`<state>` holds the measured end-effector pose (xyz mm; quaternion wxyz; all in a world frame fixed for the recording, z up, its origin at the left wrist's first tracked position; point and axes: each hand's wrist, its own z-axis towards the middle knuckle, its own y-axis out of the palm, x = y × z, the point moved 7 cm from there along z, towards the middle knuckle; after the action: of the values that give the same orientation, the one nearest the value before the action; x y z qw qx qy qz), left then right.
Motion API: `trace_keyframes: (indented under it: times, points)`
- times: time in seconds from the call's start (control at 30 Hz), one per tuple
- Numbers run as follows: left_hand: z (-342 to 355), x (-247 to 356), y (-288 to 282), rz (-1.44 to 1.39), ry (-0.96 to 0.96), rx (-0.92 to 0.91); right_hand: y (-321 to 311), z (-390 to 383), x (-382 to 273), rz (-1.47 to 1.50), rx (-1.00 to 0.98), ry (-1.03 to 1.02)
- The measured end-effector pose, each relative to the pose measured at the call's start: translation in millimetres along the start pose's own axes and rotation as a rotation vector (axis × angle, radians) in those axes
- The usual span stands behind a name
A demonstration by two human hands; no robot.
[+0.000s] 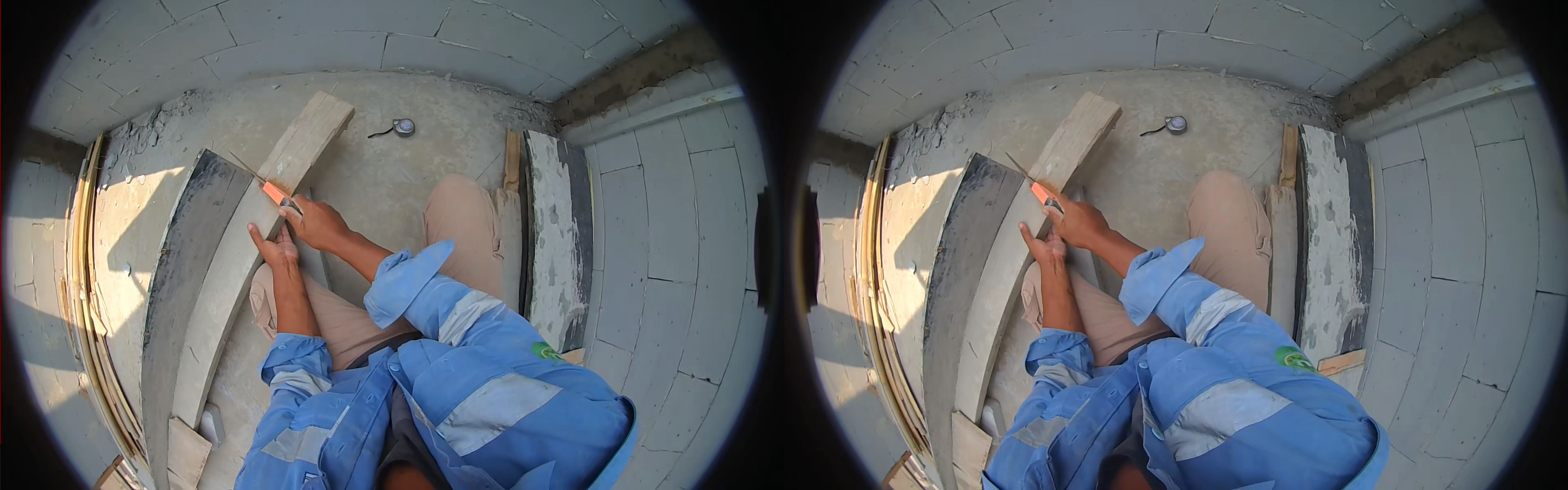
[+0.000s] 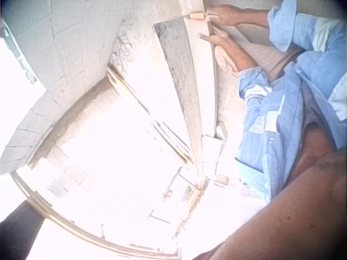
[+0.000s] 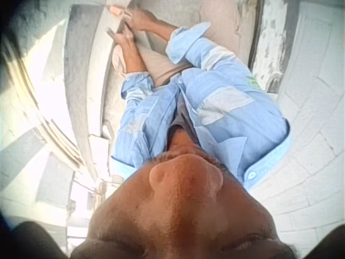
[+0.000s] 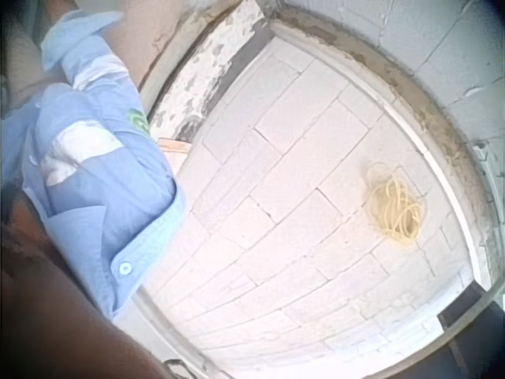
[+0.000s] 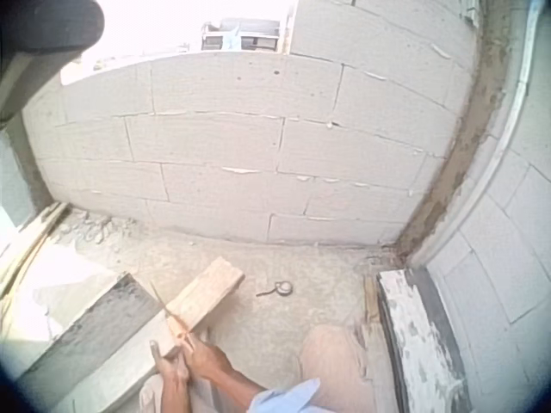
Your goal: Sawing a piece of wood into two parts while sitting on the floor.
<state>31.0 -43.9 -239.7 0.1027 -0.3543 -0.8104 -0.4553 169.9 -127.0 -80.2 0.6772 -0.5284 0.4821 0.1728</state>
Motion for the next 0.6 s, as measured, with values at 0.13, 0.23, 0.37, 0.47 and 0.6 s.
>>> trace_keyframes:
  times: [0.13, 0.23, 0.37, 0.47, 0.6]
  points:
    - [-7.0, 14.5, 7.3, -0.032, 0.051, -0.007, -47.8, -90.2, 5.2, 0.054, -0.172, 0.114]
    - [-19.1, 17.0, 20.1, 0.048, 0.110, 0.061, -101.1, -167.8, 6.7, 0.133, -0.077, 0.076]
    - [-19.7, 9.7, 16.6, 0.039, 0.099, 0.099, -62.9, -110.4, 8.5, 0.024, -0.154, 0.125]
    - [-15.6, 0.6, 25.2, 0.064, 0.058, -0.047, -11.4, -9.0, 20.9, 0.022, -0.012, 0.066]
    - [-11.7, -2.9, 20.9, 0.008, -0.040, -0.064, -5.0, -6.9, 11.9, 0.069, -0.012, 0.042]
